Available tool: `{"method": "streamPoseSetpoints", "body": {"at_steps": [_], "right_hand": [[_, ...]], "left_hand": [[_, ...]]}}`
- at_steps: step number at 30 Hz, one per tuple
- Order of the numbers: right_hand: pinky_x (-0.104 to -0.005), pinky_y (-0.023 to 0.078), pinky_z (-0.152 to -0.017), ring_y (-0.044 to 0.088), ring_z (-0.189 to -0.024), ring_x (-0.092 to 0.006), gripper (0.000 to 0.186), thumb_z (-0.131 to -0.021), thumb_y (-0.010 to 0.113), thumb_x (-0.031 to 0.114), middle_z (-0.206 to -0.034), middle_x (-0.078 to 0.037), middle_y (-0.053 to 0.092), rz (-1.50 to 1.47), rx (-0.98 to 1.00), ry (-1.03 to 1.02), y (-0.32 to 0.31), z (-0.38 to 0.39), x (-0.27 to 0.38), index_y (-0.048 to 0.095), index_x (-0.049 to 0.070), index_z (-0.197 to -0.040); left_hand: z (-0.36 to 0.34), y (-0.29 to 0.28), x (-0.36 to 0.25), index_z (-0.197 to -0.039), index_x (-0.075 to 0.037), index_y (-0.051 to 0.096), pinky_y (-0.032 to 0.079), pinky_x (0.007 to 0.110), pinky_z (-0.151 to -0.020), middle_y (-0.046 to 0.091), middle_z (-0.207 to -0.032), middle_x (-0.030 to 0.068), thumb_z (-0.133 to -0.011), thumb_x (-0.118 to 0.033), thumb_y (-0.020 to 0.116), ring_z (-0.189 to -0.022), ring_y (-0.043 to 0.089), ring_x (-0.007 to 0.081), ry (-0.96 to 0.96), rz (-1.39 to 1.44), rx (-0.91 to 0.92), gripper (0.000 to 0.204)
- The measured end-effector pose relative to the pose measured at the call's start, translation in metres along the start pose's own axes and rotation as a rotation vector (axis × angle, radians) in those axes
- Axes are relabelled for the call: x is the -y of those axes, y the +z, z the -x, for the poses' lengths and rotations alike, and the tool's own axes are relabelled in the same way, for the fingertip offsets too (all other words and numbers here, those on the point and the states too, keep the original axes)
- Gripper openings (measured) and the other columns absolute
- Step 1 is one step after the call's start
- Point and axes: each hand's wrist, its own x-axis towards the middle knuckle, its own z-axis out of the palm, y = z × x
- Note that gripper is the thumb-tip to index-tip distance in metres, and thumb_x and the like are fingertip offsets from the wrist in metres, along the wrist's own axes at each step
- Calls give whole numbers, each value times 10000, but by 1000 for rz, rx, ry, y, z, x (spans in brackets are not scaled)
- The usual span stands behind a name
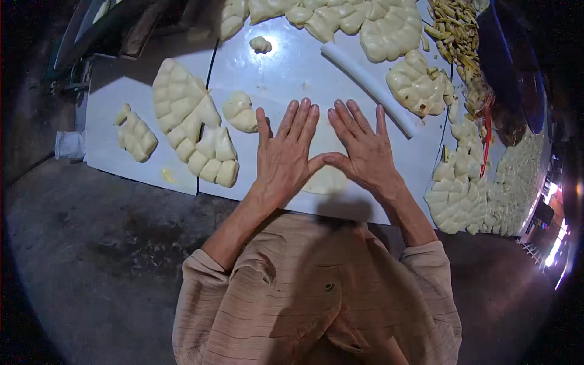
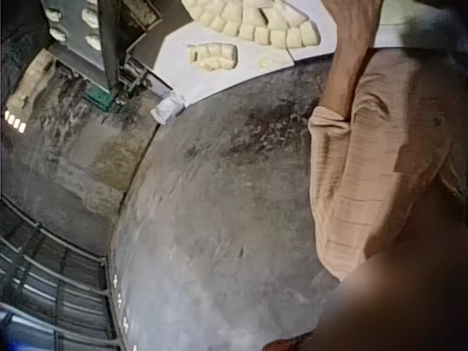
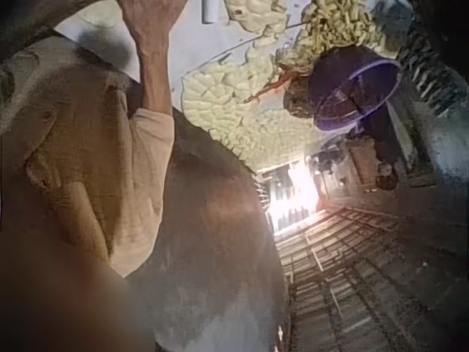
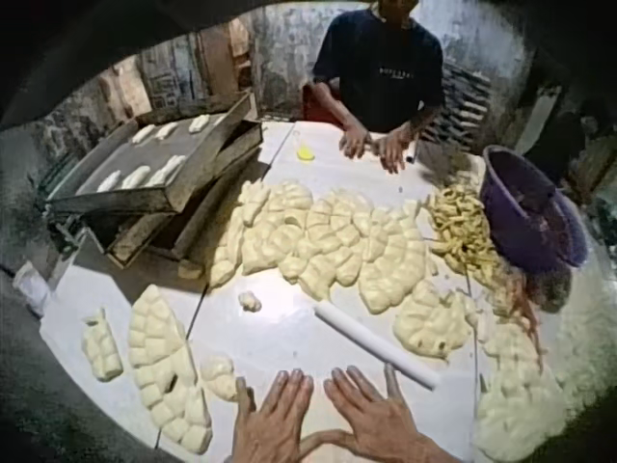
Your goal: The person prepares dough by flattening it with a rolling pin, spreading a dark filling using a spatula, and rolling the dough into cylinders. The person then places the rolled dough pieces onto a large metal tray.
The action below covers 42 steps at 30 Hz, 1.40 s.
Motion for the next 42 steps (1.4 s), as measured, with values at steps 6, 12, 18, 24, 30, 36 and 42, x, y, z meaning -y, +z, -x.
{"method": "streamPoseSetpoints", "body": {"at_steps": [6,12,18,24,30,36,42], "right_hand": [[-642,108,-1205,327,-1480,-327,698,-975,476,582,-1546,-164,435,-67,7,27,-12,-6,8,496,84,-1464],[-451,415,-899,598,-969,-292,353,-881,723,316,-1087,-97,641,-285,-309,29,-14,-50,54,648,53,-1103],[-424,466,-807,622,-897,-282,401,-844,737,283,-957,-103,639,-254,-313,-100,21,-113,116,616,64,-1157],[-411,529,-875,690,-951,-342,293,-859,600,137,-1037,-223,711,-913,-1,323,-6,-111,90,692,-21,-1088],[-440,521,-833,656,-916,-355,242,-901,609,144,-964,-204,672,-648,-70,149,-1,-122,91,669,-13,-1075],[-500,495,-813,645,-885,-408,205,-925,550,158,-902,-238,648,-713,-19,163,-10,-126,94,601,1,-1046],[-506,501,-748,671,-765,-428,337,-948,568,319,-779,-218,678,-871,42,371,-20,-130,96,570,45,-1144]], "left_hand": [[8,-12,15,-1558,-96,352,53,710,-1173,379,-1592,133,-981,-551,494,-1490,326,307,62,106,-29,748],[26,-52,74,-1380,-217,598,125,713,-1163,488,-1498,115,-939,-200,630,-1451,369,348,-128,92,-269,442],[18,-56,127,-1311,-252,668,129,719,-1168,511,-1479,68,-928,-153,619,-1461,348,350,-58,100,-153,399],[14,-64,132,-1330,-240,645,108,717,-1179,480,-1518,90,-909,-180,656,-1482,321,361,-110,81,-72,426],[1,-67,134,-1214,-149,636,153,670,-1193,520,-1473,90,-900,-203,694,-1457,370,349,-27,249,-53,324],[-2,-57,143,-1232,-138,606,168,652,-1199,561,-1431,76,-860,-232,747,-1436,407,334,19,249,-72,409],[-14,-58,138,-1181,-146,635,283,597,-1172,670,-1192,34,-858,-224,735,-1291,550,260,121,260,-183,346]]}}
